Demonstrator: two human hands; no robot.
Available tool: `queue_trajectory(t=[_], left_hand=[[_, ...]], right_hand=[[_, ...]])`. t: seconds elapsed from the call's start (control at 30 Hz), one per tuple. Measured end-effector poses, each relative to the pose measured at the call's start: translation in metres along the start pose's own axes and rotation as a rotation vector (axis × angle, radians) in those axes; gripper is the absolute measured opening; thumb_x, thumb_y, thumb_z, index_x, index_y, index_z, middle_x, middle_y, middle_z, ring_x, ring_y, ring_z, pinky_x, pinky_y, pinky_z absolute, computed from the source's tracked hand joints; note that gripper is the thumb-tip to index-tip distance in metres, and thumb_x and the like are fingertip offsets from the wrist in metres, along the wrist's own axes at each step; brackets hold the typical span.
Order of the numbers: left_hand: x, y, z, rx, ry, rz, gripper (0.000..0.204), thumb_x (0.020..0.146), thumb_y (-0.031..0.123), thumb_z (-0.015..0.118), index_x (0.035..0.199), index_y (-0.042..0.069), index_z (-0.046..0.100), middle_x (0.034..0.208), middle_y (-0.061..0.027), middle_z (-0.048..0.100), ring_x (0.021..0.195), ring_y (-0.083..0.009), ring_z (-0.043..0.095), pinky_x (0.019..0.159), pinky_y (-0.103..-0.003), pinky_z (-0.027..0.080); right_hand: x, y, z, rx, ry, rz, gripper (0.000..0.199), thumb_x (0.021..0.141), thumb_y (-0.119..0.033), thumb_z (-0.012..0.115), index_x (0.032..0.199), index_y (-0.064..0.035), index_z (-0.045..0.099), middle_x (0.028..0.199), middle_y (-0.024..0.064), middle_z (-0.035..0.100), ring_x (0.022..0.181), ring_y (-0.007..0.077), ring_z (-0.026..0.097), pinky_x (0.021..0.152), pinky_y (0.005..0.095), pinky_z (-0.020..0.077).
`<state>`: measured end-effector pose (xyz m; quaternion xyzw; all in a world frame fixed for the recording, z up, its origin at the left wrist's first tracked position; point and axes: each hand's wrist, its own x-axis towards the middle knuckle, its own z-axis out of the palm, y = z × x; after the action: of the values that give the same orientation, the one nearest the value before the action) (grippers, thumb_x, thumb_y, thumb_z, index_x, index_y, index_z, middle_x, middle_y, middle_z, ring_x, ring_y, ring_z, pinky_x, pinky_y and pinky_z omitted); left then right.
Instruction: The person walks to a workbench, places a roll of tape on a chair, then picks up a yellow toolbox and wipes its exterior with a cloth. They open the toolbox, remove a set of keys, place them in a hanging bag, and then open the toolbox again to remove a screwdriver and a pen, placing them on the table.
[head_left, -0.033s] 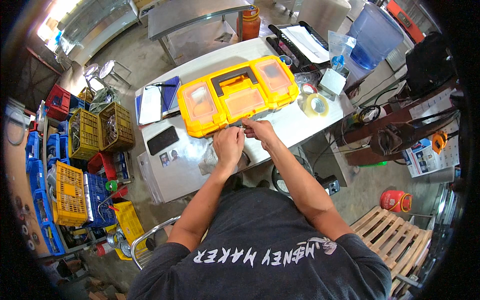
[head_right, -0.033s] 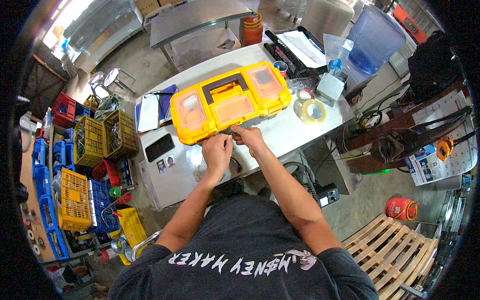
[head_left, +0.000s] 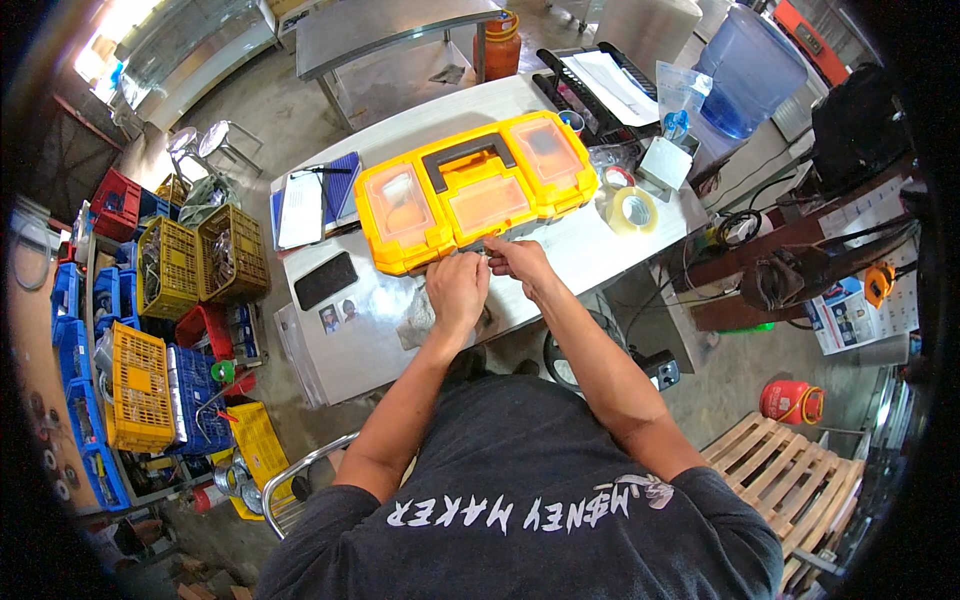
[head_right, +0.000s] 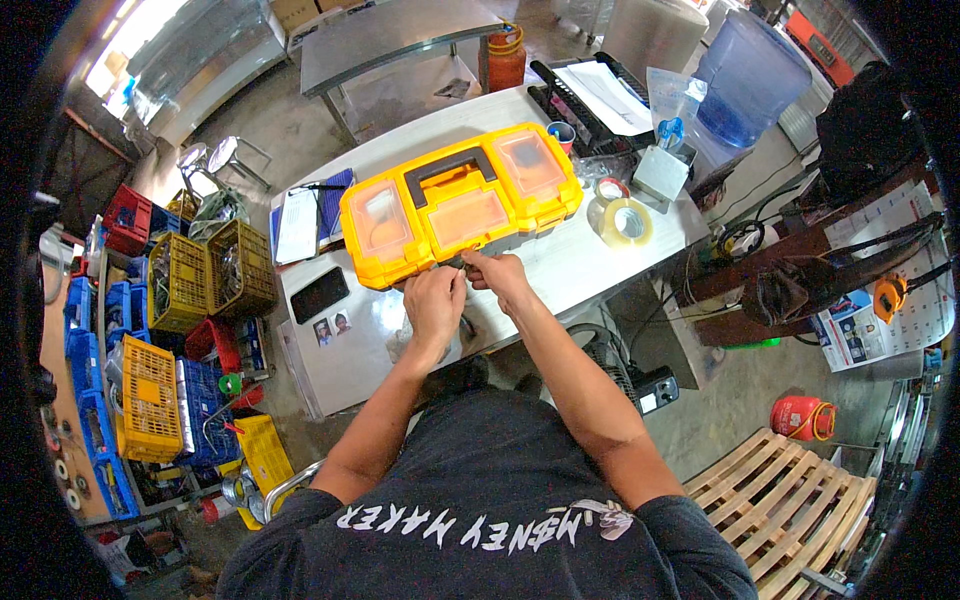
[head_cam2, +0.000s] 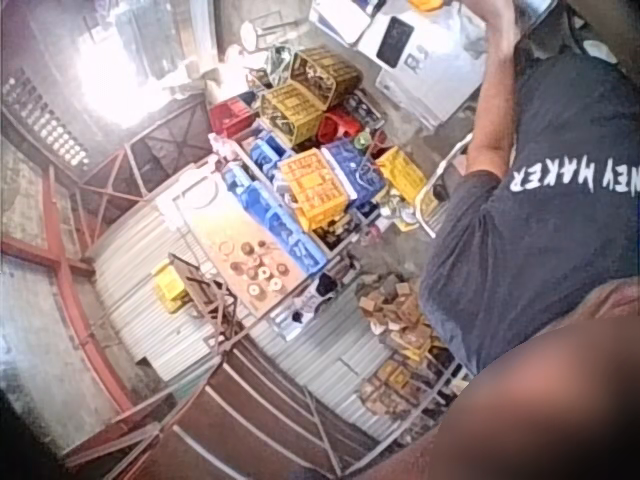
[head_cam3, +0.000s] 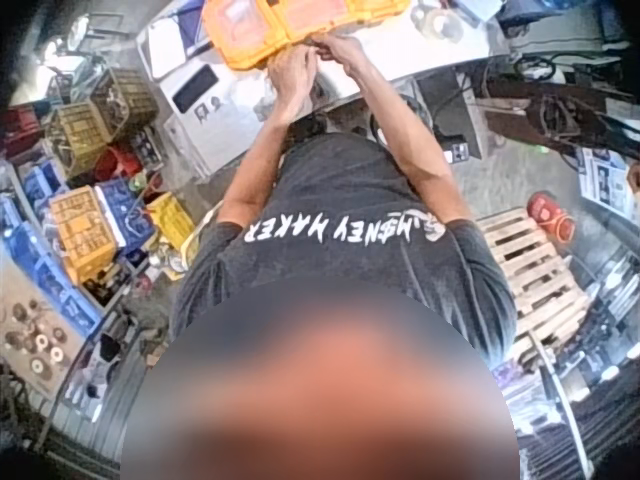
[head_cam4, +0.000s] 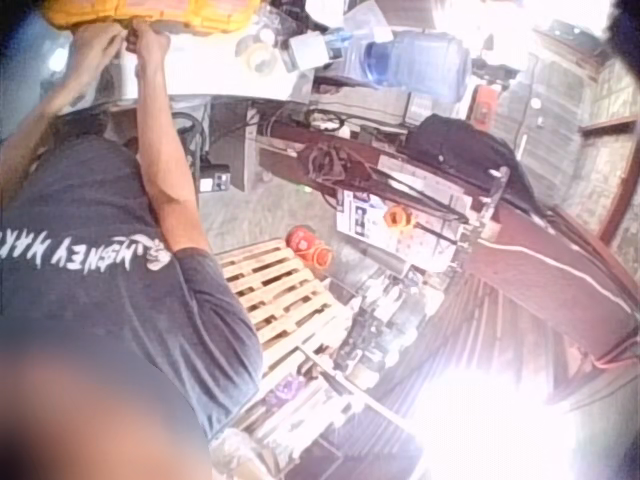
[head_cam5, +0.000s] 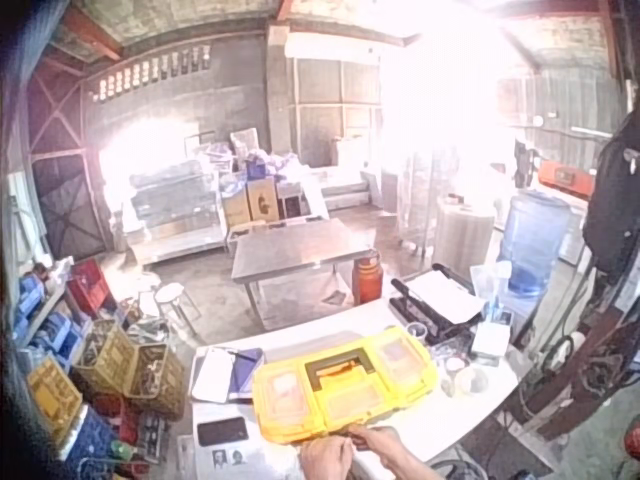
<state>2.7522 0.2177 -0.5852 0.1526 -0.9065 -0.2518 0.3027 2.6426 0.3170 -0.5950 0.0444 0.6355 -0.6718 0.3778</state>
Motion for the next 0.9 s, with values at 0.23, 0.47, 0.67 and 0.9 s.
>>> queue_trajectory(t=[0.23,0.47,0.67,0.9], left_hand=[[-0.002,0.000,0.023,-0.224,-0.037,-0.250,0.026,0.097,0.026,0.066,0.088,0.002,0.068,0.082,-0.0146,0.069,0.076,-0.0317,0.066,0.069,-0.045,0.050],[-0.027,-0.031,0.034,-1.533,-0.611,-1.147,0.025,0.103,0.037,0.063,0.111,0.014,0.069,0.093,0.0047,0.067,0.072,-0.0068,0.057,0.066,-0.025,0.045],[-0.023,-0.044,0.054,-1.788,-0.560,-1.035,0.019,0.103,0.031,0.065,0.111,0.014,0.069,0.089,0.0043,0.068,0.075,-0.0089,0.062,0.070,-0.026,0.050],[-0.020,-0.047,0.069,-1.838,-0.495,-1.120,0.012,0.103,0.024,0.066,0.110,0.015,0.069,0.093,0.0015,0.070,0.081,-0.0107,0.065,0.070,-0.026,0.052]], right_hand=[[0.004,0.003,0.000,0.011,-0.034,-0.010,0.038,0.096,-0.029,0.071,0.106,0.0082,0.072,0.096,0.0144,0.075,0.085,0.0214,0.072,0.076,0.0303,0.0579],[0.006,0.021,-0.013,-0.102,-0.057,-0.083,0.034,0.095,-0.028,0.072,0.086,0.0046,0.069,0.074,0.0087,0.067,0.064,0.0152,0.061,0.057,0.0320,0.0477],[0.010,0.027,-0.022,-0.031,-0.211,-0.133,0.034,0.099,-0.034,0.072,0.087,-0.0030,0.070,0.074,0.0033,0.065,0.069,0.0127,0.060,0.065,0.0290,0.0485],[0.019,0.031,-0.036,0.097,-0.360,-0.034,0.027,0.102,-0.033,0.069,0.099,-0.0055,0.069,0.080,0.0003,0.063,0.075,0.0117,0.062,0.067,0.0260,0.0522]])
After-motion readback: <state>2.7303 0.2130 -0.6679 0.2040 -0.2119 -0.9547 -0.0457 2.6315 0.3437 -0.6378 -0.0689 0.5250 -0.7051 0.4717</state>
